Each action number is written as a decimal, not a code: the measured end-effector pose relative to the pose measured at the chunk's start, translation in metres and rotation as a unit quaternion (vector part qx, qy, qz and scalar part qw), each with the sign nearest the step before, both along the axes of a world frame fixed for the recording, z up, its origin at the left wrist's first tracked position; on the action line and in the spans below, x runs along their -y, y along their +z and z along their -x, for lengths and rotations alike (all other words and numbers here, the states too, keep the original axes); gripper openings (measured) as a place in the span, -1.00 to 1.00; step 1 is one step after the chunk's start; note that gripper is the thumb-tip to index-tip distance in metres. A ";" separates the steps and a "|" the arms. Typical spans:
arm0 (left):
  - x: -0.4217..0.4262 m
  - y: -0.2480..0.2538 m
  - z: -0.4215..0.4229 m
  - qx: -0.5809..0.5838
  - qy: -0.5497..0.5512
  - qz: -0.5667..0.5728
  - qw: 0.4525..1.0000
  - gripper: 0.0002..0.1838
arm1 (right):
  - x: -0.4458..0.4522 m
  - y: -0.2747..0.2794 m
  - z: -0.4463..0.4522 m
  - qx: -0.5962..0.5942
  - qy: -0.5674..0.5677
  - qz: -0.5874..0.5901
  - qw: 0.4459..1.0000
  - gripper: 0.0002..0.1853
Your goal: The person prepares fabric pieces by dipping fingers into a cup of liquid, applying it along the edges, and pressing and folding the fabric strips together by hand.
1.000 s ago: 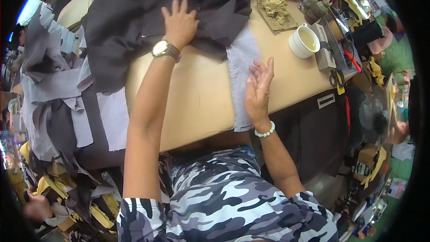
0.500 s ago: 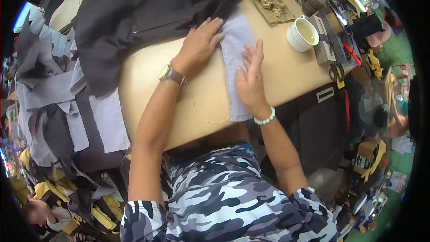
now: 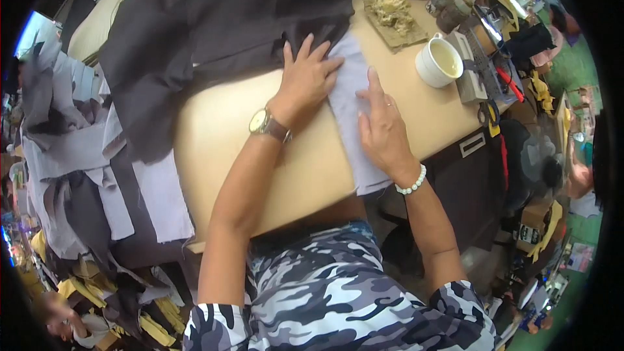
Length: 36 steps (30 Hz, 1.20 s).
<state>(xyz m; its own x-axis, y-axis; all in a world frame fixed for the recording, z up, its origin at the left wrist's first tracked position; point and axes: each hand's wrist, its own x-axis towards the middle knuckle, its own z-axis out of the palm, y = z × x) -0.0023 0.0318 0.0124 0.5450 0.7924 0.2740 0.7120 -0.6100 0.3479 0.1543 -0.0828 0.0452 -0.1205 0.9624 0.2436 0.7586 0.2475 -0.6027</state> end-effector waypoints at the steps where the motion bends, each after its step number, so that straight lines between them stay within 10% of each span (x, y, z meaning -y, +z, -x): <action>1: 0.002 -0.001 0.003 -0.012 -0.006 0.012 1.000 -0.58 | -0.009 0.002 0.003 -0.038 0.001 -0.024 0.999 -0.21; 14: -0.032 0.003 0.018 0.150 -0.044 0.195 0.968 -0.66 | 0.031 -0.022 -0.007 0.172 0.122 -0.031 0.977 -0.31; 30: -0.012 -0.005 0.006 0.074 0.025 -0.024 0.997 -0.75 | 0.075 -0.009 -0.028 0.091 0.197 -0.016 0.976 -0.50; 36: 0.005 0.009 0.007 0.085 0.025 -0.120 0.989 -0.80 | 0.004 0.051 -0.103 0.188 -0.122 -0.203 0.953 -0.63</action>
<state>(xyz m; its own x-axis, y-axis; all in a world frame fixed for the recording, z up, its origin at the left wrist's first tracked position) -0.0092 0.0271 0.0212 0.4364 0.7181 0.5421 0.6875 -0.6548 0.3140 0.2577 -0.0869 0.0962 -0.0571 0.8085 0.5858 0.9670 0.1906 -0.1689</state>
